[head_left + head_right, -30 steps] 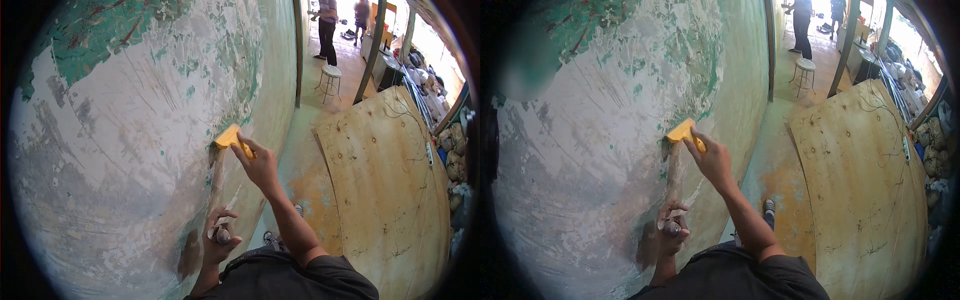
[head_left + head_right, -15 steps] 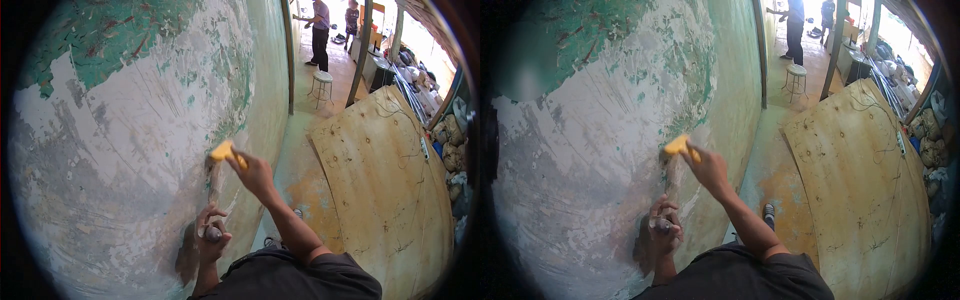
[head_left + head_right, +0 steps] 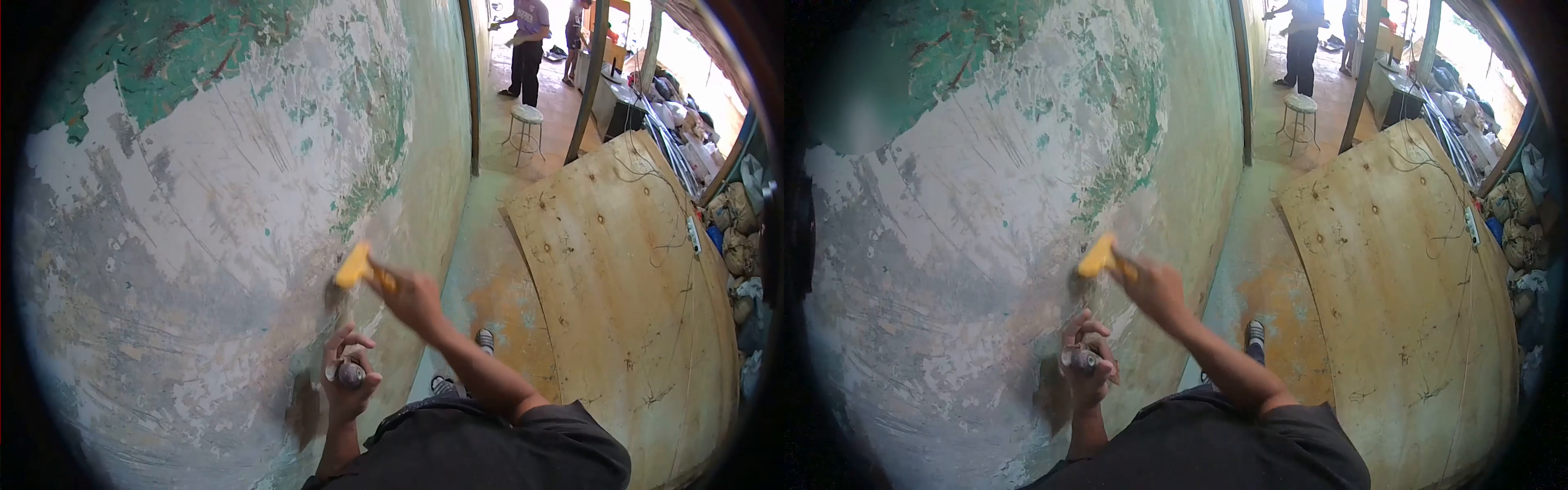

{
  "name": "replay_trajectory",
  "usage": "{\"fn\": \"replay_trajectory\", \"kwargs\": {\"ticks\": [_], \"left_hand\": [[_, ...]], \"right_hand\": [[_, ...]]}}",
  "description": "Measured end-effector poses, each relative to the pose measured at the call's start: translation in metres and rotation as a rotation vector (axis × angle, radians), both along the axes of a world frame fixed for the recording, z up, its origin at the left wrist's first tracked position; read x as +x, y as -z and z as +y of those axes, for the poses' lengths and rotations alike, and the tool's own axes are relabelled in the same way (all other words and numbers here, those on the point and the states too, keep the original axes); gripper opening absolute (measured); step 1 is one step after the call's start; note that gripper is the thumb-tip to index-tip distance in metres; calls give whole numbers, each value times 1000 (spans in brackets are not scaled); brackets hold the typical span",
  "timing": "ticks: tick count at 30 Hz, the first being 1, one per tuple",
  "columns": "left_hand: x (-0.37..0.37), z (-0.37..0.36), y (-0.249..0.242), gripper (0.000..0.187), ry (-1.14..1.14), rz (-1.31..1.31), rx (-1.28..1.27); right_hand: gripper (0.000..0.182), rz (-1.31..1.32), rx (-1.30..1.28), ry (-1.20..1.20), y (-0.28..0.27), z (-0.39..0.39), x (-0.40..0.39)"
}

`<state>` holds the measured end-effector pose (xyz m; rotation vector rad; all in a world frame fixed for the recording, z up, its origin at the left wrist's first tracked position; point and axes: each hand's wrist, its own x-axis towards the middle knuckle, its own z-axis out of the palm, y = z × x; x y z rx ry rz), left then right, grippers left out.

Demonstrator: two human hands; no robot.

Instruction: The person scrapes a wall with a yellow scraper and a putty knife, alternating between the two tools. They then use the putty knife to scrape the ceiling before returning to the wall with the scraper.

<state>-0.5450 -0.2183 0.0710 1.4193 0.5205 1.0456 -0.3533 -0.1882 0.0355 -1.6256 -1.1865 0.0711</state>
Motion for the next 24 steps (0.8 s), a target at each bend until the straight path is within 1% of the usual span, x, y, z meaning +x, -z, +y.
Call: {"fn": "replay_trajectory", "kwargs": {"ticks": [2,4,6,7,9,10,11,12,13,15,17,20,21,22,24], "left_hand": [[-5,-5,-2,97,-15,14,31],[-11,-5,-5,97,-37,4,63],[-16,-7,-7,98,-61,-25,100],[-20,-8,-7,98,-65,-27,86],[-26,-6,-6,99,-83,-23,73],[-27,-6,-3,99,-94,-23,60],[-28,-8,1,99,-93,-23,51],[-29,-6,4,99,-102,-13,59],[-28,-1,5,99,-111,-8,74],[-29,5,4,99,-105,5,87],[-29,3,5,98,-104,27,73],[-26,-1,7,97,-71,18,30],[-26,-3,7,97,-40,31,44],[-25,-3,7,96,-10,37,65],[-23,-3,7,96,17,40,83]], "right_hand": [[44,102,-61,-80,-5,-27,-31],[42,75,146,54,18,-1,-29],[40,129,40,92,-11,23,7],[41,168,58,77,-28,32,25],[41,156,56,72,-35,27,18],[41,141,53,75,-34,23,16],[42,64,22,80,-24,15,5],[43,124,31,14,-11,5,-8],[43,133,45,2,-8,0,-16],[43,152,55,-12,-17,-1,-18],[45,129,-4,-11,-30,-3,-8],[47,114,-45,-29,-17,-10,-21],[48,53,0,-73,-10,-19,-31],[48,52,7,-68,-9,-13,-31],[47,65,230,-34,-11,-2,-32]]}}
